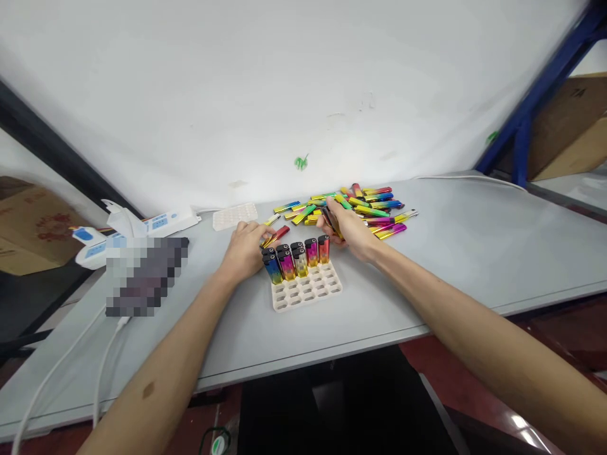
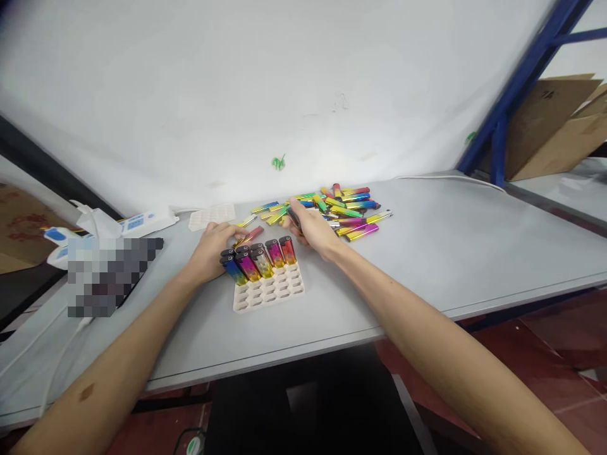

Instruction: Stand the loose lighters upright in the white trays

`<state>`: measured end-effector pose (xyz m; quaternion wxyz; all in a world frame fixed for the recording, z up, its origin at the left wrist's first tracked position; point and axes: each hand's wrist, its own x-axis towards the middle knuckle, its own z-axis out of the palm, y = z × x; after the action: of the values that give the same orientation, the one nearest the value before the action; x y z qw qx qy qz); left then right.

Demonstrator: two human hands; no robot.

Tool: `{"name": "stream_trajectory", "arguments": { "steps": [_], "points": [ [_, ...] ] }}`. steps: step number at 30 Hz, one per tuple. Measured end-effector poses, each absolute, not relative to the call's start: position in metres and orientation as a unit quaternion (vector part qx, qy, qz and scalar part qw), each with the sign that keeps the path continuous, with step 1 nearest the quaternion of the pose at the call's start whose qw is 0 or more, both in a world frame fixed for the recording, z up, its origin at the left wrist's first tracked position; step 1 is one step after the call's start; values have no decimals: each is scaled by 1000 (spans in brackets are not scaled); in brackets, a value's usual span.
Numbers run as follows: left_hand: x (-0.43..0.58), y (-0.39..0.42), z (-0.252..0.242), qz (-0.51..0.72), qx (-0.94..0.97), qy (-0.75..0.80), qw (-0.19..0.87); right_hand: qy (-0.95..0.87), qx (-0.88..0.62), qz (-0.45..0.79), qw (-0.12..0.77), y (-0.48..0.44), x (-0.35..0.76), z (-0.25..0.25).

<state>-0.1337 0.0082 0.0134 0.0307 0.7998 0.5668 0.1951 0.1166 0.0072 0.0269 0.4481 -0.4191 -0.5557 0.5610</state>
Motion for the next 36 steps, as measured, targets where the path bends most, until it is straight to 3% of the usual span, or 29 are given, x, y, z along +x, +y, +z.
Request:
{"name": "stream_trajectory", "arguments": {
  "steps": [14,25,36],
  "points": [
    [-132,6,16,144,799,583,40,-492,-442,631,405,6,120,31],
    [-126,-5,22,272,758,576,140,-474,-422,628,451,1,118,31],
    [-122,-2,17,305,749,570,147,-473,-421,625,457,-3,117,36]
  ]
}}
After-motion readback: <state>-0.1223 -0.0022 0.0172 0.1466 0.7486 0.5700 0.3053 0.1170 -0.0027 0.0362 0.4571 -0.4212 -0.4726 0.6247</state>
